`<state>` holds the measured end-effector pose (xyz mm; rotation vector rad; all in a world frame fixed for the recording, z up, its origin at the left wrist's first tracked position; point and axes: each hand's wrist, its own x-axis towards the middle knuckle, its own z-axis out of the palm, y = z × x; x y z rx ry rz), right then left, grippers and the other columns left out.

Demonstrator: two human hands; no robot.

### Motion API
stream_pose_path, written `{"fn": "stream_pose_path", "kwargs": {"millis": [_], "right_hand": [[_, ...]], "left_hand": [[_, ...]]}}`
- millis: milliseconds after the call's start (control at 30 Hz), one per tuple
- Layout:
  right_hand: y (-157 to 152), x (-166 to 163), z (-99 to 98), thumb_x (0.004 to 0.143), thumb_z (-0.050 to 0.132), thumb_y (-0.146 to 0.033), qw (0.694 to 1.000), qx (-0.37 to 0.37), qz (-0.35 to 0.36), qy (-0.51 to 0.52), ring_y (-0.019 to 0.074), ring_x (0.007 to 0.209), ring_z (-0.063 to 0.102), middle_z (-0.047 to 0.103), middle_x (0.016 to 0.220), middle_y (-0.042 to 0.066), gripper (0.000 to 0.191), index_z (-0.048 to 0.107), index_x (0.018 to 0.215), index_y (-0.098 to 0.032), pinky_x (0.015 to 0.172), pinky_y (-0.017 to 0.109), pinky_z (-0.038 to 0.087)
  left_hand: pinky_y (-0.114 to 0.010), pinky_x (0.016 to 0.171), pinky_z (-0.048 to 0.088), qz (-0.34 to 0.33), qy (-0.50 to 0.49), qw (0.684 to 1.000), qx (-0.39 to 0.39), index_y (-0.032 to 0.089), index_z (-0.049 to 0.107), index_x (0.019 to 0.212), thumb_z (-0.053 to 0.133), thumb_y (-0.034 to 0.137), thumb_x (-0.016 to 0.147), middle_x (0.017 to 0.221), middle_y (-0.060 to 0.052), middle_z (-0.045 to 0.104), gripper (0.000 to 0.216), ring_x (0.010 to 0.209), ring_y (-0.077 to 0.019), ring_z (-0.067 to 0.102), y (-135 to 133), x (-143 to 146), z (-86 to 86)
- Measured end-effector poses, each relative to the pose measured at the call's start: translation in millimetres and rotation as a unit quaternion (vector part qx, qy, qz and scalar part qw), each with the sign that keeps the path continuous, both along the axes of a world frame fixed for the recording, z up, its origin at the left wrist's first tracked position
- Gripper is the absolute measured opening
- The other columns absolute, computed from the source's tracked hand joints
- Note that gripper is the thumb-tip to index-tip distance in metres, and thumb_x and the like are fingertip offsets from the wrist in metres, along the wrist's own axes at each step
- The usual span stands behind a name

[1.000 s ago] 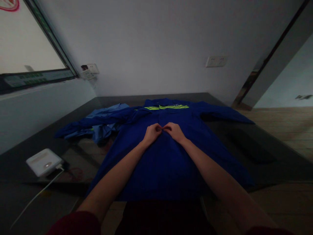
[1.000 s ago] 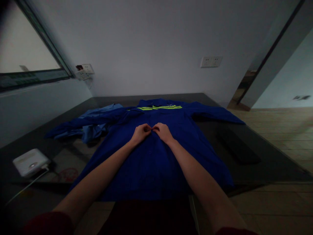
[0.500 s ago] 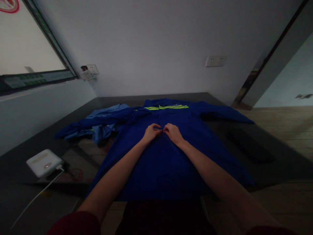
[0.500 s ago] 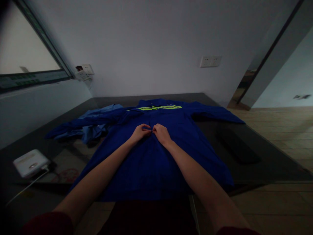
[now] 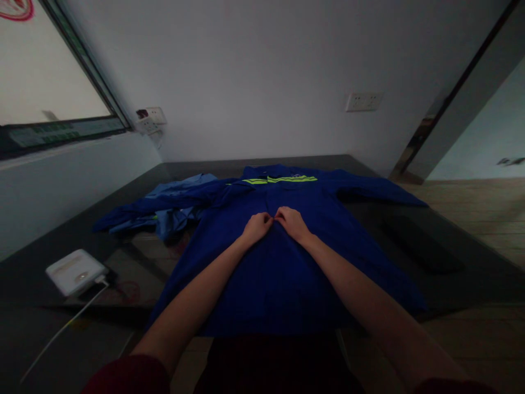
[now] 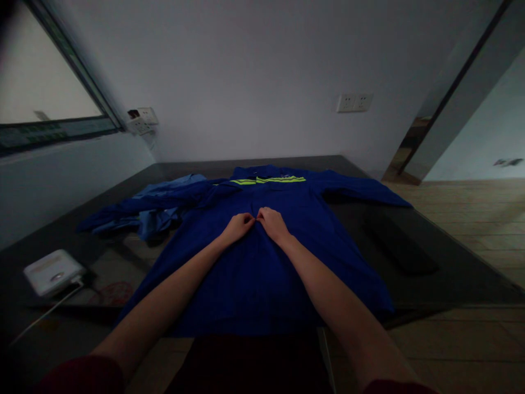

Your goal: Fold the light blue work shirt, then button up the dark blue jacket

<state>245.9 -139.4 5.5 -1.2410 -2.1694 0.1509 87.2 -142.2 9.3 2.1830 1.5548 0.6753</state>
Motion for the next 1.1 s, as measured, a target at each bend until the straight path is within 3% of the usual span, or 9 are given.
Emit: {"fn": "stream_pose_path", "kwargs": {"millis": [300,500,900,1100], "right_hand": [[5.9,6.3,-1.0,0.079,0.064,-0.014,0.997,-0.025,0.035,0.062,0.0157,0.072,0.059,0.065,0.074,0.003,0.008,0.061,0.072,-0.017,0.067,0.025,0.039],[8.9,8.8,-1.1,0.076,0.064,-0.018,0.973,-0.116,0.071,0.187,0.0120,0.053,0.057,0.061,0.060,-0.001,0.008,0.061,0.069,-0.016,0.056,0.023,0.042],[18.2,7.5,-6.6,0.063,0.074,-0.026,0.904,-0.239,0.027,0.353,0.0121,0.046,0.058,0.062,0.052,-0.001,0.015,0.063,0.065,-0.016,0.051,0.023,0.045],[19.0,4.7,-7.5,0.060,0.073,-0.026,0.889,-0.241,-0.007,0.389,0.0104,0.044,0.053,0.060,0.050,-0.002,0.014,0.064,0.064,-0.015,0.048,0.022,0.042]], "left_hand": [[-0.025,0.069,0.044,-0.018,-0.007,1.000,0.001,0.015,0.066,0.087,0.048,0.025,0.086,0.085,-0.007,0.069,0.021,0.076,-0.0178,0.062,0.3,-2.5,1.9],[-0.025,0.064,0.042,-0.010,0.026,1.000,0.000,0.017,0.067,0.085,0.050,0.031,0.084,0.083,-0.006,0.068,0.022,0.072,-0.0177,0.061,1.6,-5.7,4.7],[-0.026,0.062,0.041,0.015,0.061,0.998,-0.003,0.018,0.067,0.087,0.051,0.030,0.084,0.083,-0.009,0.069,0.021,0.076,-0.0213,0.062,-3.4,-1.3,11.6],[-0.025,0.064,0.040,0.015,-0.033,0.999,0.007,0.015,0.065,0.085,0.053,0.033,0.084,0.083,-0.007,0.068,0.022,0.074,-0.0178,0.061,0.4,6.6,5.0]]}}
